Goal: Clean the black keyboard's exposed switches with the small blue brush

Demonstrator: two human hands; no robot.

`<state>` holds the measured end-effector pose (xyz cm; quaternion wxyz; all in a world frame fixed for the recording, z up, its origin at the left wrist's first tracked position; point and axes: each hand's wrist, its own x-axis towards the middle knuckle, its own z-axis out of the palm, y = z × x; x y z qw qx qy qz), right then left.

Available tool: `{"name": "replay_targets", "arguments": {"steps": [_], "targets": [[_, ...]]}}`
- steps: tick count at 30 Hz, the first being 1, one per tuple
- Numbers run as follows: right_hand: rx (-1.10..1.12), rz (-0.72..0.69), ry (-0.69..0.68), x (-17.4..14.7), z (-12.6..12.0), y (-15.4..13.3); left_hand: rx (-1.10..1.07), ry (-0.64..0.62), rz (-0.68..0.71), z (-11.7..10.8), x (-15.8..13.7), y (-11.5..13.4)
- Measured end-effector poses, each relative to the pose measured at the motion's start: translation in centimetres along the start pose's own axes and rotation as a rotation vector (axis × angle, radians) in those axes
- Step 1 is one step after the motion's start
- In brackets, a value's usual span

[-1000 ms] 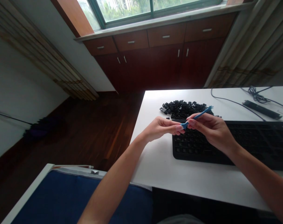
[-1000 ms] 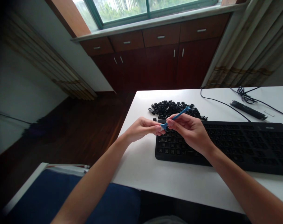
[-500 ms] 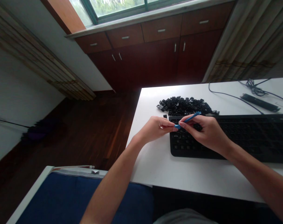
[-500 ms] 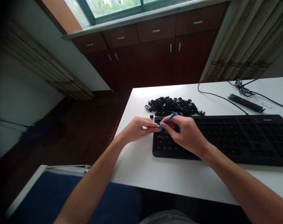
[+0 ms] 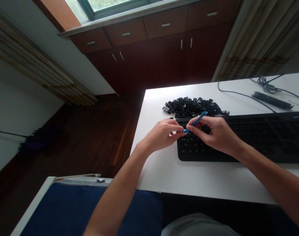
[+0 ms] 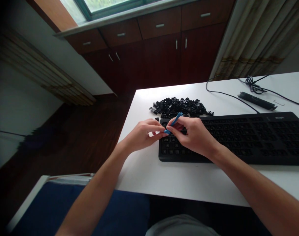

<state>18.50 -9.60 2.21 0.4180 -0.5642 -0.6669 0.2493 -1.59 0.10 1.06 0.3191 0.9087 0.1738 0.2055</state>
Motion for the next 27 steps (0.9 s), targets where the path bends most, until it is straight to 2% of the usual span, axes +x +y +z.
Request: {"name": "replay_targets", "arguments": {"steps": [5, 10, 13, 16, 19, 23, 27], "targets": [[0.103, 0.006, 0.025, 0.1, 0.2, 0.1, -0.209, -0.020, -0.166, -0.9, -0.2, -0.4], [0.253, 0.049, 0.061, 0.1, 0.3, 0.5, -0.366, -0.089, -0.166, -1.0, 0.0, -0.4], [0.336, 0.075, 0.075, 0.2, 0.3, 0.6, -0.560, -0.127, -0.165, -0.9, 0.2, -0.1], [0.406, 0.103, 0.089, 0.2, 0.1, 0.4, -0.786, -0.164, -0.241, -1.0, 0.3, 0.3], [0.447, 0.107, 0.119, 0.3, -0.1, 0.2, -0.918, -0.132, -0.335, -1.0, 0.2, 0.1], [0.472, 0.113, 0.128, 0.4, -0.2, 0.0, -1.016, -0.084, -0.431, -0.6, 0.2, -0.6], [0.448, 0.098, 0.106, 0.4, -0.1, 0.3, -0.984, -0.059, -0.461, -0.3, 0.1, -1.2]]}}
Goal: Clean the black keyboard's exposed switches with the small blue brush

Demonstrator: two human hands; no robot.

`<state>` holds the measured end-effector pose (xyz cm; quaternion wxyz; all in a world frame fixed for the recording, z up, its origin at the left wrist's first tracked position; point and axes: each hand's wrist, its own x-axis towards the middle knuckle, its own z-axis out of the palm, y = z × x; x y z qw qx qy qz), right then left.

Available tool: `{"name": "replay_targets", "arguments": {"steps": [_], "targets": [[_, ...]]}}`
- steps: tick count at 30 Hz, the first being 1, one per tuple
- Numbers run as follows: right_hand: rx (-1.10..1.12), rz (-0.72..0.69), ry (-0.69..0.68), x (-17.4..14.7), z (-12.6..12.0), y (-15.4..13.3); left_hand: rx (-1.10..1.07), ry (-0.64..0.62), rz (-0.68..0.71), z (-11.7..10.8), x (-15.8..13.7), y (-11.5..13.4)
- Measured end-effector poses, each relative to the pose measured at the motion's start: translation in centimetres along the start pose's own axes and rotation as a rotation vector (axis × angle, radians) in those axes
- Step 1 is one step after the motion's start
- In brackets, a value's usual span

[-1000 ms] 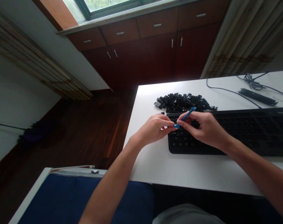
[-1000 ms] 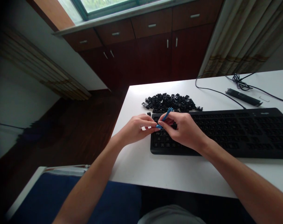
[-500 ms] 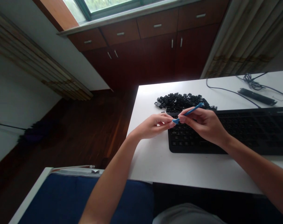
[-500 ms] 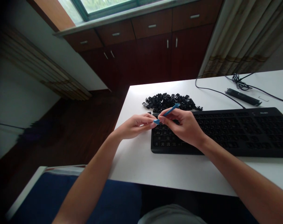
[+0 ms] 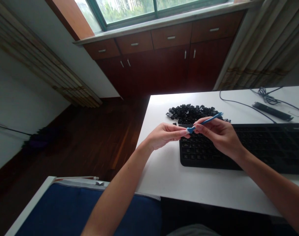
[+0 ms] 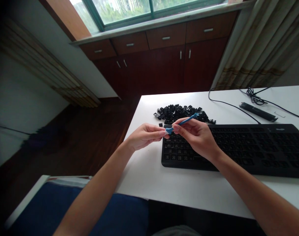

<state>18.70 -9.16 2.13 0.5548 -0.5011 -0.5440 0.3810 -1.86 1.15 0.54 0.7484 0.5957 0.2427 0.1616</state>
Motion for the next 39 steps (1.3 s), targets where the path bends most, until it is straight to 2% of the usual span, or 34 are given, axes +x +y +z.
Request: {"name": "replay_targets", "arguments": {"steps": [5, 10, 15, 18, 25, 31, 35, 39], "targets": [[-0.149, -0.039, -0.009, -0.1, 0.0, 0.6, 0.170, 0.081, 0.135, 0.0, -0.1, -0.2], [-0.364, -0.093, -0.029, -0.1, 0.0, 0.6, 0.572, 0.172, 0.244, 0.7, -0.4, -0.2], [-0.439, -0.148, -0.077, -0.2, 0.1, 0.5, 0.913, 0.168, 0.286, 1.6, -1.0, 0.4], [-0.455, -0.159, -0.081, -0.3, 0.1, 0.4, 1.029, 0.178, 0.325, 2.2, -1.3, 0.7], [-0.448, -0.149, -0.101, -0.4, 0.0, 0.4, 1.162, 0.198, 0.363, 2.8, -1.4, 0.3], [-0.432, -0.154, -0.122, -0.3, 0.2, 0.7, 1.248, 0.221, 0.428, 2.4, -1.4, 0.1], [-0.402, -0.185, -0.113, -0.2, 0.3, 0.9, 1.130, 0.214, 0.394, 1.6, -1.4, 0.3], [-0.322, -0.160, -0.102, -0.1, 0.3, 0.8, 0.859, 0.160, 0.246, 0.7, -1.4, 0.9]]}}
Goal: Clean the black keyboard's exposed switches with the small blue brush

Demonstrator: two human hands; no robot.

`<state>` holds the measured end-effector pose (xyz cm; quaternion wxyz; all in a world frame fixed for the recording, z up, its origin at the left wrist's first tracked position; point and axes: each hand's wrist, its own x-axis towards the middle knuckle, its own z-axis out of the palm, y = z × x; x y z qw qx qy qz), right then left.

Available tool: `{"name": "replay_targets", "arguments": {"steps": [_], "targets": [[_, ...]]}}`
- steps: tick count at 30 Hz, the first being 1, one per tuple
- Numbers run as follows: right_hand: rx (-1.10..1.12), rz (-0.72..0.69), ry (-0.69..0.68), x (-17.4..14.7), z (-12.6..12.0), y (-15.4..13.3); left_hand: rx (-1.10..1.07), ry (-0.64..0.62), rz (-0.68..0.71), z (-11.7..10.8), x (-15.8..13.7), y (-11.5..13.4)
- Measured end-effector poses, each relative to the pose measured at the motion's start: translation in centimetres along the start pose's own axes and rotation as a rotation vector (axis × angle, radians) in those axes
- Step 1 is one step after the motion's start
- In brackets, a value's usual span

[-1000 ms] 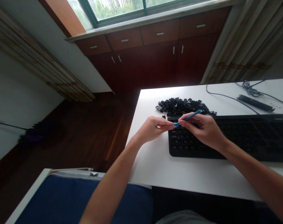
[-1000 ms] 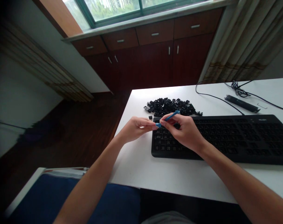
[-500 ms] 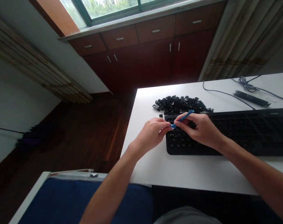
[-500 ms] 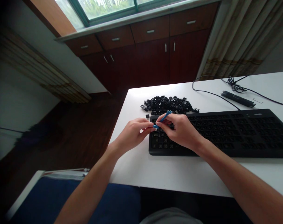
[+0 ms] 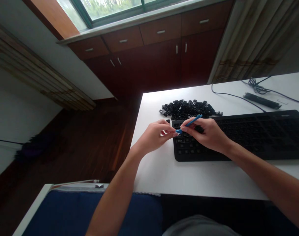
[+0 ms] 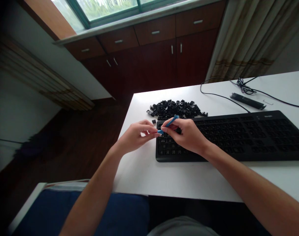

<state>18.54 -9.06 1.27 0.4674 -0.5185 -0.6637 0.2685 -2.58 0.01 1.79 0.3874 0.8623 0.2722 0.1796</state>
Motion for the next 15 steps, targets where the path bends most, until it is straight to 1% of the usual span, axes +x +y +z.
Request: {"name": "replay_targets", "arguments": {"steps": [3, 6, 8, 10, 12, 15], "targets": [[0.086, 0.032, 0.019, 0.1, -0.3, -0.1, -0.230, -0.154, -0.104, -0.9, 0.1, 0.3], [0.171, 0.075, 0.049, 0.1, -0.5, 0.0, -0.427, -0.269, -0.139, -1.5, 0.3, 0.7], [0.196, 0.086, 0.054, 0.1, -0.6, 0.1, -0.560, -0.280, -0.162, -1.5, 0.4, 0.7], [0.198, 0.080, 0.047, 0.0, -0.6, 0.2, -0.660, -0.248, -0.202, -1.2, 0.5, 0.3], [0.191, 0.068, 0.045, 0.0, -0.6, 0.3, -0.708, -0.223, -0.241, -0.9, 0.6, -0.2], [0.177, 0.052, 0.047, 0.0, -0.5, 0.4, -0.739, -0.224, -0.265, -0.4, 0.7, -0.9]]}}
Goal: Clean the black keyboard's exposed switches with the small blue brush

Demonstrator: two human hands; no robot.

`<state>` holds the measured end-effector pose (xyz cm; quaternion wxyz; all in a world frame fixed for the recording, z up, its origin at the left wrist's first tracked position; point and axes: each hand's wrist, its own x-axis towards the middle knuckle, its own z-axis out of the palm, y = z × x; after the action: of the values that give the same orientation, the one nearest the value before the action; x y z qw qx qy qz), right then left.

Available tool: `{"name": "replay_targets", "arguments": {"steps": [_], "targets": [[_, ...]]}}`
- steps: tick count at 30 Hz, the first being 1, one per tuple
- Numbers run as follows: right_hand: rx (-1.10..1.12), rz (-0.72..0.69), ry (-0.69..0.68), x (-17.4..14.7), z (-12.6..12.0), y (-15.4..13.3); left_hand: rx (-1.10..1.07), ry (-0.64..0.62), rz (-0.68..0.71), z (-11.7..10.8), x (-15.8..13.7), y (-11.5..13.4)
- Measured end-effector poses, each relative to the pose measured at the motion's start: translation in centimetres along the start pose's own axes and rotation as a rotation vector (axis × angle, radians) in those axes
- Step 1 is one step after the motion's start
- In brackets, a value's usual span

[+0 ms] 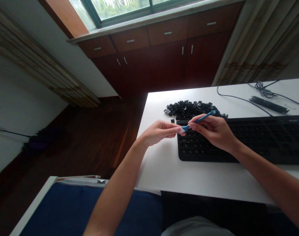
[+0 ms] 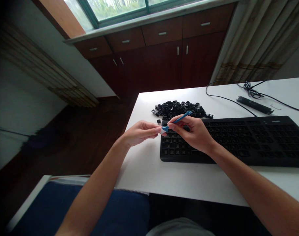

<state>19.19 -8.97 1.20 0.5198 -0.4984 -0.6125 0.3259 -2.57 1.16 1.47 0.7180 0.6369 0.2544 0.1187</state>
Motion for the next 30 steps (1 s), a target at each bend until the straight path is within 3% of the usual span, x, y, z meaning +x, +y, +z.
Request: {"name": "replay_targets", "arguments": {"steps": [7, 15, 21, 30], "targets": [[-0.163, -0.048, 0.005, 0.2, -0.1, -0.3, 0.041, 0.127, 0.067, 0.2, 0.6, -1.3], [-0.269, -0.065, -0.029, 0.2, -0.2, -0.3, 0.530, 0.290, 0.315, 1.7, 0.4, -1.1], [-0.309, -0.097, -0.074, 0.1, -0.3, 0.1, 0.807, 0.295, 0.336, 2.3, -0.2, -0.5], [-0.274, -0.076, -0.082, 0.1, -0.3, 0.3, 1.018, 0.277, 0.410, 2.7, -0.5, -0.2]]}}
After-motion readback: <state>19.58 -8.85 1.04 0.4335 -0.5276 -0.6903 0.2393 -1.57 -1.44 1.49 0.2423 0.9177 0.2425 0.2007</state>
